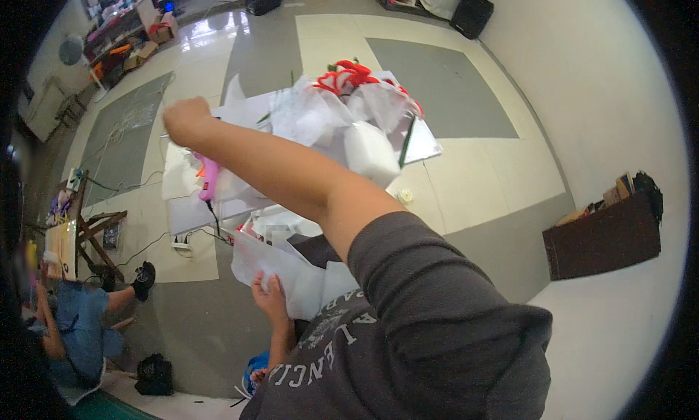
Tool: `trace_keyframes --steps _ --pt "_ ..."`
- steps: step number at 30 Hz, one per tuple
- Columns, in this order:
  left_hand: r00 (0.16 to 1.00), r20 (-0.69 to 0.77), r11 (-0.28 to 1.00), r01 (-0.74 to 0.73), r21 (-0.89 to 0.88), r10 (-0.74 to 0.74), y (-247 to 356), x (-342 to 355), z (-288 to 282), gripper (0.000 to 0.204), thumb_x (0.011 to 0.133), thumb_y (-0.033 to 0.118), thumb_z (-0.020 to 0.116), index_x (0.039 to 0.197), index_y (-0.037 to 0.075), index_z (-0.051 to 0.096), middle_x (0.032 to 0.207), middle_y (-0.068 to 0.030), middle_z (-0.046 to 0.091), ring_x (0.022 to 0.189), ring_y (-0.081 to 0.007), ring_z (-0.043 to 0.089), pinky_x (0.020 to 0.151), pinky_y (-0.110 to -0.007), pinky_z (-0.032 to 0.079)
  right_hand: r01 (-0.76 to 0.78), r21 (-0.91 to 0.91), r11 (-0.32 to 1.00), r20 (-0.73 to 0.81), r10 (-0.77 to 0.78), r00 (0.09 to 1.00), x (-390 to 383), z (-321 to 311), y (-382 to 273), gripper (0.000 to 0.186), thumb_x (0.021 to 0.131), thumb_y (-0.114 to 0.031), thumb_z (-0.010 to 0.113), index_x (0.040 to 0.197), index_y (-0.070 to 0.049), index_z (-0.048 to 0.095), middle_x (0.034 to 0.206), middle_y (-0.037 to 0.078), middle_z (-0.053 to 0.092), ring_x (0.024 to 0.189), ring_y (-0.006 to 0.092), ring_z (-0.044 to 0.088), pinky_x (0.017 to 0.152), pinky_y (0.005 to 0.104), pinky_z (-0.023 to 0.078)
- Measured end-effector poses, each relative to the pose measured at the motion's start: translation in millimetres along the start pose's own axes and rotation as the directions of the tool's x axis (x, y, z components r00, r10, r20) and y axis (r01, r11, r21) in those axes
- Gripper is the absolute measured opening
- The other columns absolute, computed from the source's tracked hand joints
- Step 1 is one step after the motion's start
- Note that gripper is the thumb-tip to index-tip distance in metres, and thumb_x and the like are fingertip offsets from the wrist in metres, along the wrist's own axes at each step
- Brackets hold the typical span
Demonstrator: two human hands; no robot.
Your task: The person assembles decorative red and white fabric flowers by wrapping stems with green tape, using a glue gun to attach components, and cutting white mesh fabric with scissors to wrap around the final arrangement.
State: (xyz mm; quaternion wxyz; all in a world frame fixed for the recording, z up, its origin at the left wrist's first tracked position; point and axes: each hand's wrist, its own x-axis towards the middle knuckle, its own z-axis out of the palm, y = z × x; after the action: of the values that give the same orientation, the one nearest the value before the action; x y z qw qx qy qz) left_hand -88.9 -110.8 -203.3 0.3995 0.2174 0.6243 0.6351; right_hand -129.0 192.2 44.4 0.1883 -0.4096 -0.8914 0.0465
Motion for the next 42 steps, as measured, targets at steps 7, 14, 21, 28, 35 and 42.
trace_keyframes --steps 7,14,21,28,35,42 --pt "1.000 0.020 0.999 0.023 -0.028 -0.022 36 -5 25 0.031 0.084 0.008 0.057 0.112 0.002 0.047 0.096 -0.0052 0.050 0.081 -0.0100 0.049 0.069 -0.022 0.043 -0.078 0.611 0.788 -0.151 0.213 0.965 -194 -110 46 0.020 0.080 -0.022 0.062 0.086 -0.003 0.063 0.071 0.008 0.062 0.068 0.0179 0.061 0.061 0.0304 0.047" --pt "0.996 0.068 0.994 0.049 0.102 -0.056 75 -36 69 0.032 0.086 0.010 0.056 0.115 0.002 0.047 0.109 -0.0079 0.049 0.097 -0.0146 0.048 0.084 -0.027 0.040 -0.461 0.599 0.655 -0.115 0.640 0.759 -328 -110 158 0.021 0.081 -0.022 0.061 0.087 -0.002 0.061 0.072 0.007 0.061 0.065 0.0140 0.056 0.061 0.0289 0.045" --pt "0.982 0.025 0.981 -0.189 0.036 0.189 68 -36 104 0.030 0.085 0.010 0.058 0.112 0.001 0.049 0.095 -0.0047 0.052 0.078 -0.0093 0.050 0.067 -0.022 0.044 -0.534 0.755 0.381 0.427 0.331 0.841 -365 -71 99 0.049 0.080 -0.036 0.064 0.109 0.002 0.050 0.092 0.013 0.059 0.085 0.0178 0.056 0.075 0.0297 0.046" --pt "0.938 0.103 0.939 -0.338 0.061 0.331 75 -51 112 0.027 0.085 0.010 0.059 0.110 0.001 0.051 0.095 -0.0059 0.053 0.080 -0.0090 0.051 0.069 -0.022 0.044 -0.293 0.680 0.672 0.232 0.182 0.956 -368 6 114 0.071 0.076 -0.036 0.068 0.127 0.003 0.037 0.114 0.021 0.050 0.105 0.0255 0.052 0.089 0.0333 0.041" --pt "0.943 0.157 0.956 -0.294 -0.020 0.293 92 -52 101 0.029 0.086 0.007 0.056 0.114 0.001 0.049 0.096 -0.0045 0.054 0.081 -0.0071 0.051 0.070 -0.020 0.043 -0.517 0.809 0.277 0.509 0.108 0.854 -375 -28 122 0.062 0.075 -0.018 0.070 0.124 0.004 0.041 0.098 0.011 0.059 0.089 0.0152 0.054 0.079 0.0286 0.043" --pt "0.937 0.297 0.981 -0.159 -0.110 0.185 88 -51 102 0.032 0.086 0.005 0.055 0.117 -0.001 0.048 0.094 -0.0039 0.056 0.084 -0.0067 0.051 0.072 -0.020 0.043 -0.532 0.830 0.168 0.504 0.183 0.844 -387 -40 117 0.029 0.076 -0.016 0.069 0.096 0.003 0.060 0.076 0.001 0.059 0.068 0.0077 0.052 0.063 0.0229 0.043"
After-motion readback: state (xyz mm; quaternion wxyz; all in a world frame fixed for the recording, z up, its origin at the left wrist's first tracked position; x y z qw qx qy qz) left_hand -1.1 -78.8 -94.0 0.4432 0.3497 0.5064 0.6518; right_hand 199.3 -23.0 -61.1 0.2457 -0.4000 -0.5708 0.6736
